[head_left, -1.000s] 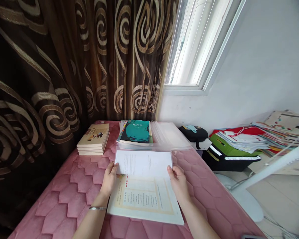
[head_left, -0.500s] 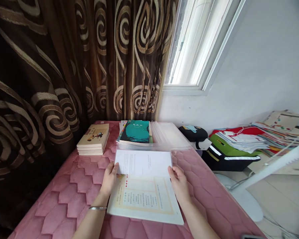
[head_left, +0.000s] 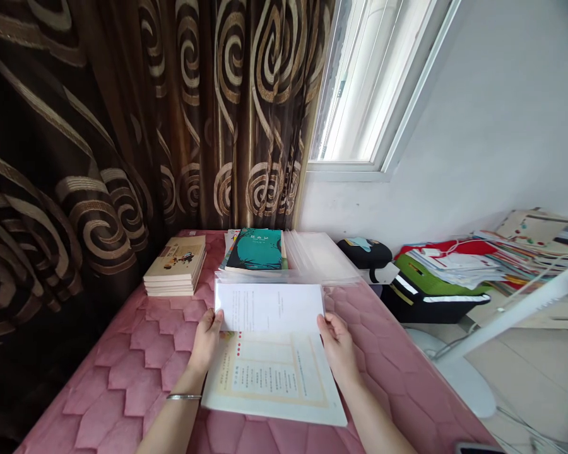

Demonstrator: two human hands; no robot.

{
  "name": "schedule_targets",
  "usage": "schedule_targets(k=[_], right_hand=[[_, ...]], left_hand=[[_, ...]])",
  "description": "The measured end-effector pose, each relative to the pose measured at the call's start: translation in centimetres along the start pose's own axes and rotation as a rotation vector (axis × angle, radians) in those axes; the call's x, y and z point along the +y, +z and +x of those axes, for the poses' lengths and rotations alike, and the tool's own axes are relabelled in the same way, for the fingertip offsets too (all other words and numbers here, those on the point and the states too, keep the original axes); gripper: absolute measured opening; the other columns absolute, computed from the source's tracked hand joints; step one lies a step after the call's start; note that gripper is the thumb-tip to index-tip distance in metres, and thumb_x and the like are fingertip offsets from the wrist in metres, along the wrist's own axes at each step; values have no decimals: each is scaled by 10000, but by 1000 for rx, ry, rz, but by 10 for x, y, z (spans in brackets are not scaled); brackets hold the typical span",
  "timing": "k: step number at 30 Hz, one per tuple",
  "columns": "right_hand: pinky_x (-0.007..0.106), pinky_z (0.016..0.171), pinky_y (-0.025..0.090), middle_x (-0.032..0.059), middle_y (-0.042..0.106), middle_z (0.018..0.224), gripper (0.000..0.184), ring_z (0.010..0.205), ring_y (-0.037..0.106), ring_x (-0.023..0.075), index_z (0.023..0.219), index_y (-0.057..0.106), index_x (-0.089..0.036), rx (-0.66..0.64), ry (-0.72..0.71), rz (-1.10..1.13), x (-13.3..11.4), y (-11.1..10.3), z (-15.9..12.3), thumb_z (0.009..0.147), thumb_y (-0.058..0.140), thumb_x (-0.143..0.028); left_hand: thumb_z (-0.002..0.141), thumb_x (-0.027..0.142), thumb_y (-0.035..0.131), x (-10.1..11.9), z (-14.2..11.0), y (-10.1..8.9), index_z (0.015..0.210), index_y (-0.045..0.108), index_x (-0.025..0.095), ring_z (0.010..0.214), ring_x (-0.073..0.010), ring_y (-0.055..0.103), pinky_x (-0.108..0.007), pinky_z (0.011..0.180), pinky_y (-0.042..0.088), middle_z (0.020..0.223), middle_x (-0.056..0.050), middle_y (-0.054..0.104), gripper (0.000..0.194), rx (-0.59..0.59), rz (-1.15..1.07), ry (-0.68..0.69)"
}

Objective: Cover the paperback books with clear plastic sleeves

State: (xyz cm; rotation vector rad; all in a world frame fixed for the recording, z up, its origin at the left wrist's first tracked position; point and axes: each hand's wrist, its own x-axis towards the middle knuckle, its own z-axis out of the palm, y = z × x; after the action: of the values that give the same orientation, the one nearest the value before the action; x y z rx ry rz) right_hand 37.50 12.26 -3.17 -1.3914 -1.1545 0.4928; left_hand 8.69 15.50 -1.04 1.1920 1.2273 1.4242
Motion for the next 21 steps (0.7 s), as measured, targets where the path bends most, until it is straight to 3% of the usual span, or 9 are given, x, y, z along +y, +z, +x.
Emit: schedule_targets(k=[5,12,18,21], right_hand=[[268,524,422,20,600,660,465,618,543,189,725,587,-225,-12,28,17,2,-1,1,803,501,-675],[276,526,406,23,578,646,487,581,496,178,652,534,-225,-10,8,-25,-6,0,3,797,487,-688],[267,505,379,-9,480,558,511,548,440,162,575,434,-242,5,-15,-49,-10,1,3,807,460,-697],[267,516,391,4,520,595,494,574,467,168,602,485,-233,4,9,-19,-13,1,2,808,478,-682]], left_hand=[[685,660,652,2,0,1,725,603,174,663,-169,529,-278,626,428,690,-1,617,490,5,3,0],[653,495,723,1,-1,-1,804,626,172,743,-197,586,-295,697,453,741,-5,650,369,-33,-118,-46],[689,549,699,-9,2,-2,783,602,168,669,-167,550,-281,641,433,714,6,623,404,-53,-97,-53],[691,582,689,-11,3,-3,732,568,180,628,-142,502,-260,599,403,675,32,574,422,-20,-49,-31]])
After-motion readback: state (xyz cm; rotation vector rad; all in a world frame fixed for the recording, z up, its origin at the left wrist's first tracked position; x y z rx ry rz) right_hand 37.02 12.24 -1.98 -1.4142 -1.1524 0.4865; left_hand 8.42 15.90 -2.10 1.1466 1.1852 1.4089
